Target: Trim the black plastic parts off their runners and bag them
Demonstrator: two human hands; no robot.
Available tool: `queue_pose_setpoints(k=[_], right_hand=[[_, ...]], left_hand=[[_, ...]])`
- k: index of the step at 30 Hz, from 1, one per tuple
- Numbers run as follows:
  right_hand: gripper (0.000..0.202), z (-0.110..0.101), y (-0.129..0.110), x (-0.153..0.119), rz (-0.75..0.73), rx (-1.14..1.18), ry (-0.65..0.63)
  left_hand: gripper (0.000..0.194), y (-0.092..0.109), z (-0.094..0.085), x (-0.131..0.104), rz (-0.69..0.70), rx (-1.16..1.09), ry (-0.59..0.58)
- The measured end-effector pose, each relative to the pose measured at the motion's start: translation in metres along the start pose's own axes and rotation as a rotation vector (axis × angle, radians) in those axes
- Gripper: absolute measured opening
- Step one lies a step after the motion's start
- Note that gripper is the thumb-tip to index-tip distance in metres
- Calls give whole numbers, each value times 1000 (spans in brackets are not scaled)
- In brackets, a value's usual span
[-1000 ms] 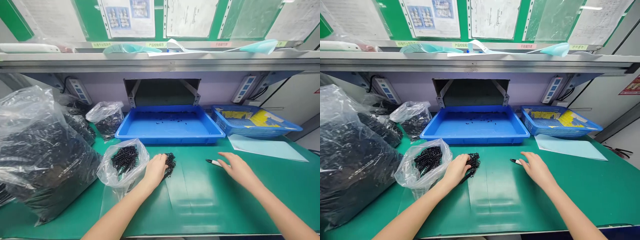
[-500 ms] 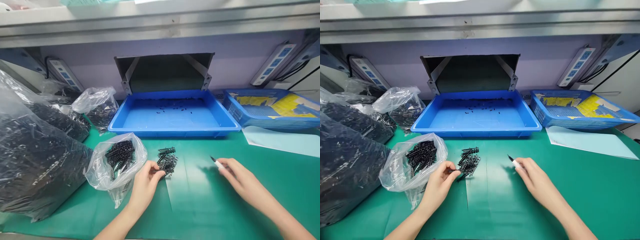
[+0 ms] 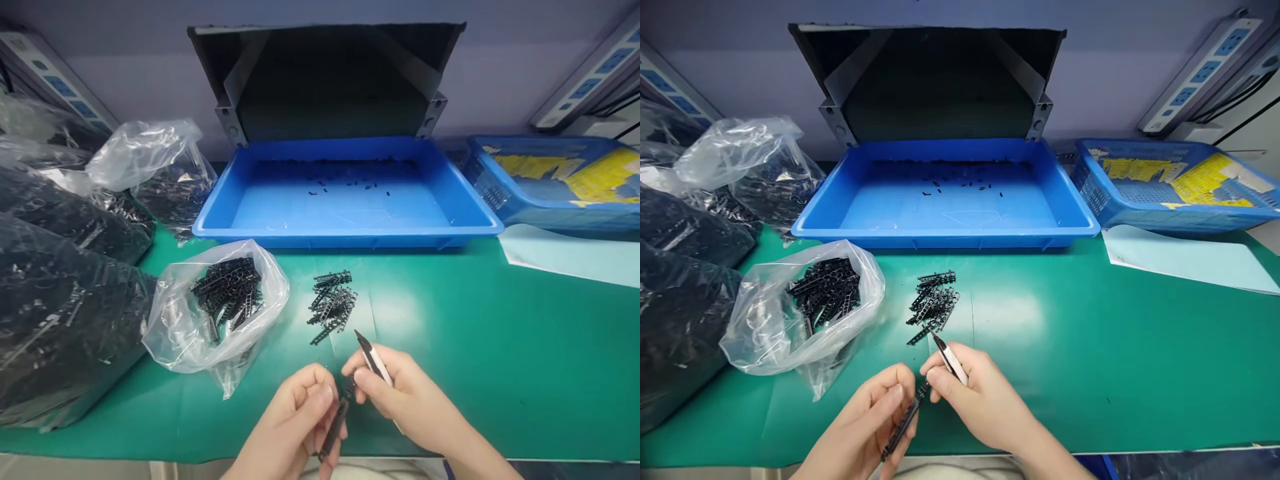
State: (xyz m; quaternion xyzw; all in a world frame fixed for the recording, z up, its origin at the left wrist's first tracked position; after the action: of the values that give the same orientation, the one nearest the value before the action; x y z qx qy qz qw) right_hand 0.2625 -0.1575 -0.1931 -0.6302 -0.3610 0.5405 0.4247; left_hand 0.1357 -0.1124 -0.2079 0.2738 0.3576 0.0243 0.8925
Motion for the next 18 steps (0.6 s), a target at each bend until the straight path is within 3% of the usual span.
queue_pose_setpoints(k=[5, 9, 12, 18], right_hand=[[25, 4, -1, -5, -97, -77, -48], [34, -4, 5, -13, -129, -231, 93], [36, -6, 8, -21, -163, -394, 131], [36, 6, 13, -29, -247, -758, 133]], left_hand=[[39, -6, -2, 4, -124, -16, -140], [36, -2, -9, 5, 9, 204, 13], [35, 4, -13, 2, 126, 316, 138], [24, 5, -11, 0, 183, 334, 100]])
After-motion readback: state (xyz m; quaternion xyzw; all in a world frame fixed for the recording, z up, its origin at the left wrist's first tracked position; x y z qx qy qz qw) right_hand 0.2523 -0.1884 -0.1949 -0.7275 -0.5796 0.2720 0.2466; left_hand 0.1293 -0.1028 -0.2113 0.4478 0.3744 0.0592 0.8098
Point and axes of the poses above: each hand's wrist, its own x-axis towards the middle knuckle, its own z-axis out of the palm, y = z × x, the point moved 4 cm from there along x, towards the middle knuckle, and after that the axes turned 3 degrees about -x, right-handed, at the moved point
